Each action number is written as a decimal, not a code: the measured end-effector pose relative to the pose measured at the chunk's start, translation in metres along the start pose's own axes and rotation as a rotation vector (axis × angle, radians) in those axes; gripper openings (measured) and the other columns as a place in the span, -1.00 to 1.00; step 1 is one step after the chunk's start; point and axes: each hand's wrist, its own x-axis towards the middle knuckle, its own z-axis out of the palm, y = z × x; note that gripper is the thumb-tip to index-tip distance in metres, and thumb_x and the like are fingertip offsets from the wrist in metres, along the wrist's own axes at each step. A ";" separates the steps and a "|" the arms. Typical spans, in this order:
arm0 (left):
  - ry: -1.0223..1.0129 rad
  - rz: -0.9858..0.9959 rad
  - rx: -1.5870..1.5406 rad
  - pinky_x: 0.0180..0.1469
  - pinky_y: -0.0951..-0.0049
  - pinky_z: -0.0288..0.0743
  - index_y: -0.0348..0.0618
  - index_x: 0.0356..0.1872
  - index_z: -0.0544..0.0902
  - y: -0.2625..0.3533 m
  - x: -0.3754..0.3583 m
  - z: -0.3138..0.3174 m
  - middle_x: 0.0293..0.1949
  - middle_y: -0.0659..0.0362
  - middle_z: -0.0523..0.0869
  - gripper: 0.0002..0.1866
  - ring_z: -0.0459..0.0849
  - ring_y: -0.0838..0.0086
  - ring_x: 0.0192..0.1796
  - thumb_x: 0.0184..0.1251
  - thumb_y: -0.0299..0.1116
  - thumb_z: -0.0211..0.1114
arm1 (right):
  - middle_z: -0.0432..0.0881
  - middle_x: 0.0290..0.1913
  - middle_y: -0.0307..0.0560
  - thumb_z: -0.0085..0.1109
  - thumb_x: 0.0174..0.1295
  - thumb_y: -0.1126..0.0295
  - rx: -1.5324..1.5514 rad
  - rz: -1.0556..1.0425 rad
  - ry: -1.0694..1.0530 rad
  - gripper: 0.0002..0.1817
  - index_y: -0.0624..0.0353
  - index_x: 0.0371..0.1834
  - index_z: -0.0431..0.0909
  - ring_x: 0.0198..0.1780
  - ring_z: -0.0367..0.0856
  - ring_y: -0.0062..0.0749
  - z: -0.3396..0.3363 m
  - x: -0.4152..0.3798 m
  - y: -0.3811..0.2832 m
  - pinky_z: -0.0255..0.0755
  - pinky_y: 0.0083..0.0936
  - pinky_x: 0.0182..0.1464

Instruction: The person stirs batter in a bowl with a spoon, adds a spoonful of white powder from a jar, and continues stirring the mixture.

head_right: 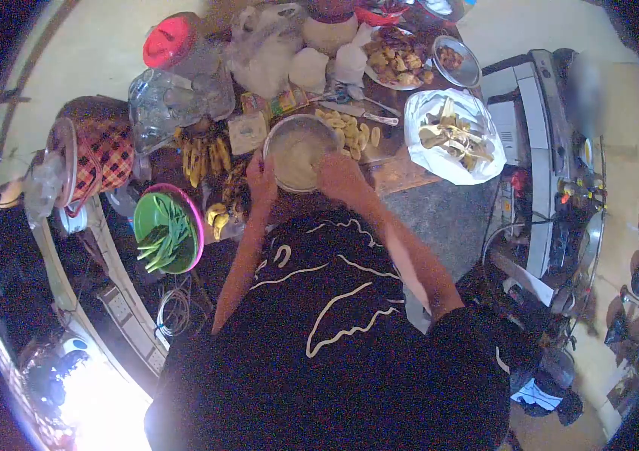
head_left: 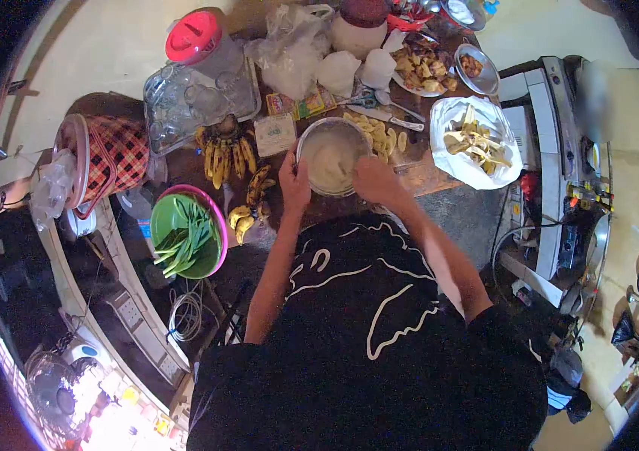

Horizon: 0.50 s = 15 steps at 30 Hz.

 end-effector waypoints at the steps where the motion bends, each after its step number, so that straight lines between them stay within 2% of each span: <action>1: -0.003 -0.009 0.001 0.15 0.46 0.36 -0.38 0.24 0.39 0.001 0.000 0.000 0.05 0.09 0.60 -0.56 0.53 0.47 0.07 0.38 -0.42 0.03 | 0.62 -0.45 0.24 0.03 0.07 0.37 0.055 -0.050 0.041 -0.79 0.25 -0.56 0.59 -0.36 0.64 0.11 0.008 0.006 0.007 0.52 -0.08 -0.30; 2: -0.005 -0.019 0.001 0.15 0.46 0.36 -0.38 0.24 0.39 0.003 0.000 0.000 0.05 0.09 0.60 -0.56 0.53 0.47 0.07 0.38 -0.42 0.03 | 0.62 -0.45 0.24 0.03 0.07 0.38 0.110 -0.101 0.081 -0.80 0.25 -0.56 0.59 -0.36 0.64 0.10 0.016 0.009 0.014 0.52 -0.09 -0.30; 5: 0.005 -0.014 -0.080 0.14 0.46 0.36 -0.38 0.23 0.39 0.003 0.001 0.005 0.05 0.09 0.60 -0.57 0.53 0.47 0.07 0.37 -0.42 0.03 | 0.62 -0.44 0.26 0.03 0.07 0.39 0.184 0.012 0.184 -0.80 0.25 -0.55 0.60 -0.35 0.66 0.08 0.001 0.011 -0.001 0.54 -0.12 -0.30; 8: 0.024 0.020 -0.096 0.15 0.47 0.36 -0.38 0.23 0.40 0.001 0.000 0.007 0.05 0.09 0.60 -0.57 0.53 0.47 0.07 0.37 -0.44 0.03 | 0.62 -0.41 0.27 0.02 0.08 0.38 -0.038 0.114 0.149 -0.79 0.27 -0.53 0.60 -0.33 0.66 0.09 0.005 0.015 0.008 0.53 -0.11 -0.31; 11: 0.046 0.044 -0.112 0.17 0.47 0.35 -0.38 0.23 0.40 0.001 -0.004 0.009 0.06 0.09 0.59 -0.58 0.52 0.48 0.09 0.36 -0.46 0.02 | 0.62 -0.41 0.28 0.02 0.09 0.38 -0.098 0.199 -0.030 -0.78 0.28 -0.51 0.61 -0.32 0.66 0.08 -0.037 0.002 -0.021 0.53 -0.12 -0.31; 14: 0.052 0.043 -0.143 0.17 0.47 0.34 -0.38 0.22 0.41 0.003 -0.004 0.010 0.07 0.10 0.58 -0.58 0.51 0.48 0.10 0.35 -0.48 0.02 | 0.62 -0.42 0.26 0.02 0.08 0.37 -0.059 -0.011 0.005 -0.78 0.29 -0.51 0.60 -0.35 0.65 0.10 -0.024 -0.011 -0.019 0.52 -0.10 -0.31; 15: 0.047 0.039 -0.153 0.17 0.47 0.34 -0.38 0.22 0.41 0.005 -0.004 0.011 0.07 0.10 0.58 -0.58 0.51 0.49 0.10 0.35 -0.48 0.02 | 0.62 -0.43 0.25 0.02 0.08 0.38 -0.003 -0.015 0.038 -0.78 0.29 -0.52 0.60 -0.35 0.65 0.10 -0.011 -0.007 -0.010 0.52 -0.09 -0.30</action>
